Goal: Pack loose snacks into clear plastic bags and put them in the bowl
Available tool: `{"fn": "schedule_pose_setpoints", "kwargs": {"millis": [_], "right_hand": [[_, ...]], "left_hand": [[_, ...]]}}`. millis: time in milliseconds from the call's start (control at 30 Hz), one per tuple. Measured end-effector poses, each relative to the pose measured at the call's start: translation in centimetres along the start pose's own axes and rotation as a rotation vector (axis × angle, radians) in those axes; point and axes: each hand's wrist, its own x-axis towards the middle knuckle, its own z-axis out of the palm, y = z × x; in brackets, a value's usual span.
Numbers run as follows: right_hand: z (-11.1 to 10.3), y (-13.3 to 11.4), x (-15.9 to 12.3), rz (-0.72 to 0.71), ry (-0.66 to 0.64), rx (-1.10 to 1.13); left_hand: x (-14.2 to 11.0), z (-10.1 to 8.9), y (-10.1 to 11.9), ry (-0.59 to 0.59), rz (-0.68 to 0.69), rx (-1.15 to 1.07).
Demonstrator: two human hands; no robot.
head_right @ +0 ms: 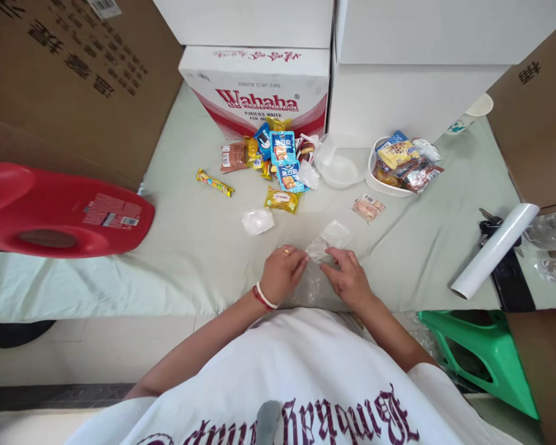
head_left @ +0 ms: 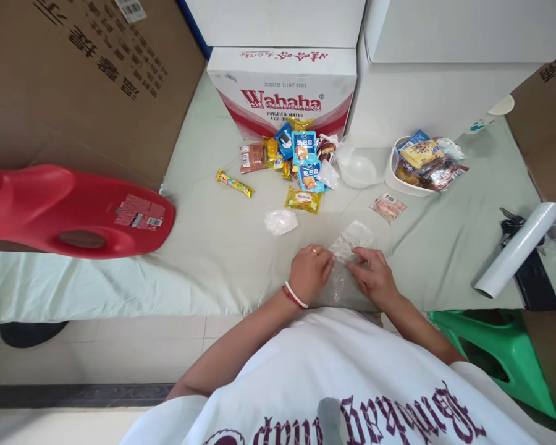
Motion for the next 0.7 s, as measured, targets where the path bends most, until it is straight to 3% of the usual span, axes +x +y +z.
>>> {"fn": "schedule_pose_setpoints", "kwargs": {"millis": [133, 233, 333, 400, 467, 567, 700], "right_hand": [[-0.4, 0.5, -0.5, 0.052, -0.009, -0.011], [-0.6, 0.1, -0.7, 0.104, -0.075, 0.093], [-0.9, -0.6, 0.2, 0.332, -0.01, 0.252], [-1.0, -0.9, 1.4, 0.542, 0.059, 0.268], [-0.8, -1.0, 2.7, 0.663, 0.032, 0.229], [0.4, -0.9, 4.3, 0.673, -0.137, 0.168], [2.3, -0.9, 4.8, 0.592, -0.216, 0.15]], "left_hand": [[0.9, -0.3, -2.6, 0.167, -0.351, -0.364], [0.4, -0.1, -3.8, 0.256, -0.445, -0.465], [-0.4, 0.4, -3.9, 0.266, -0.432, -0.459], [-0.8, 0.8, -3.7, 0.275, -0.418, -0.432], [-1.1, 1.0, -3.5, 0.354, -0.388, -0.349], [-1.4, 1.0, -3.4, 0.466, -0.237, -0.069], [-1.2, 0.5, -2.9, 0.267, -0.028, 0.188]]}}
